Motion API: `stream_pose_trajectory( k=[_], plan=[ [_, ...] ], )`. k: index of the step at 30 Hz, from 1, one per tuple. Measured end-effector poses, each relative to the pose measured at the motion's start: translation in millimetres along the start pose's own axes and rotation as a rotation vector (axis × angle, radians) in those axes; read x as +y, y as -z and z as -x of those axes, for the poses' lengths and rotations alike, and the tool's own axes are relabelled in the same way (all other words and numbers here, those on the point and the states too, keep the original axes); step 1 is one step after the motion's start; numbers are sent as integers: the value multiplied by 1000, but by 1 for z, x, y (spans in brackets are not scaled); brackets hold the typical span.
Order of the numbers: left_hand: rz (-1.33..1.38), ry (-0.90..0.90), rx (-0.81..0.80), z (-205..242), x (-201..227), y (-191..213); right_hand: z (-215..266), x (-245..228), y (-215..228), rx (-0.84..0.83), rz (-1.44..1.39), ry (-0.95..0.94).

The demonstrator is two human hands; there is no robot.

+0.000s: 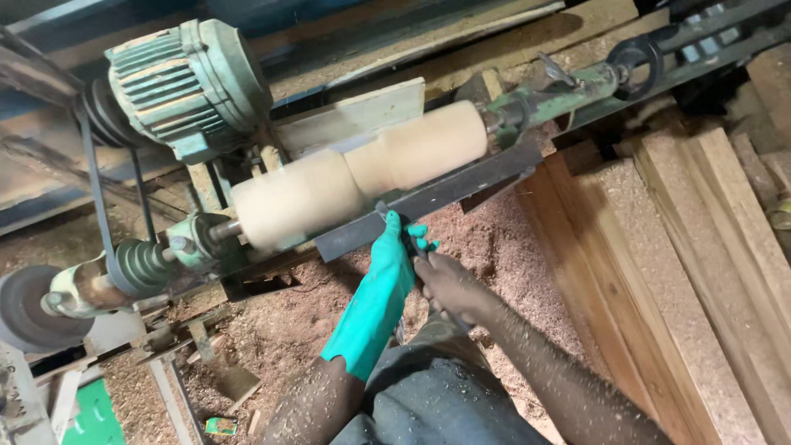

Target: The person shapes a piece of wood on a rotating lathe using a hand-held chisel, moving the tool across the surface to remove material.

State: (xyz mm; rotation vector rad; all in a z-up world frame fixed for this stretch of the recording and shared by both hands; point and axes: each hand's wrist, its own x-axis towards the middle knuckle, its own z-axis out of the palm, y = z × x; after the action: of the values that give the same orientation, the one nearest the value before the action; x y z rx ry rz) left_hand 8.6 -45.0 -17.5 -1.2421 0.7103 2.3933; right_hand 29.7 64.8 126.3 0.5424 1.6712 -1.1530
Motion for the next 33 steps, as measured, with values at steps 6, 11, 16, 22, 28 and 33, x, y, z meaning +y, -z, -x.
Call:
stream_pose_trajectory(
  k=[6, 11, 16, 22, 28, 33],
  plan=[
    [26, -20, 48, 8, -3, -17, -3, 3, 22, -21, -6, 73],
    [-192, 93, -120, 12, 24, 6, -28, 44, -39, 102, -349, 118],
    [-346, 126, -201, 7, 35, 15, -51, 66, -68, 438, 301, 515],
    [-153, 36, -53, 1, 7, -3, -6, 19, -21, 98, -136, 157],
    [15, -17, 56, -16, -16, -23, -3, 1, 32, -58, -5, 121],
    [93, -35, 76, -30, -30, -32, -26, 9, 65, -113, 165, 266]
  ],
)
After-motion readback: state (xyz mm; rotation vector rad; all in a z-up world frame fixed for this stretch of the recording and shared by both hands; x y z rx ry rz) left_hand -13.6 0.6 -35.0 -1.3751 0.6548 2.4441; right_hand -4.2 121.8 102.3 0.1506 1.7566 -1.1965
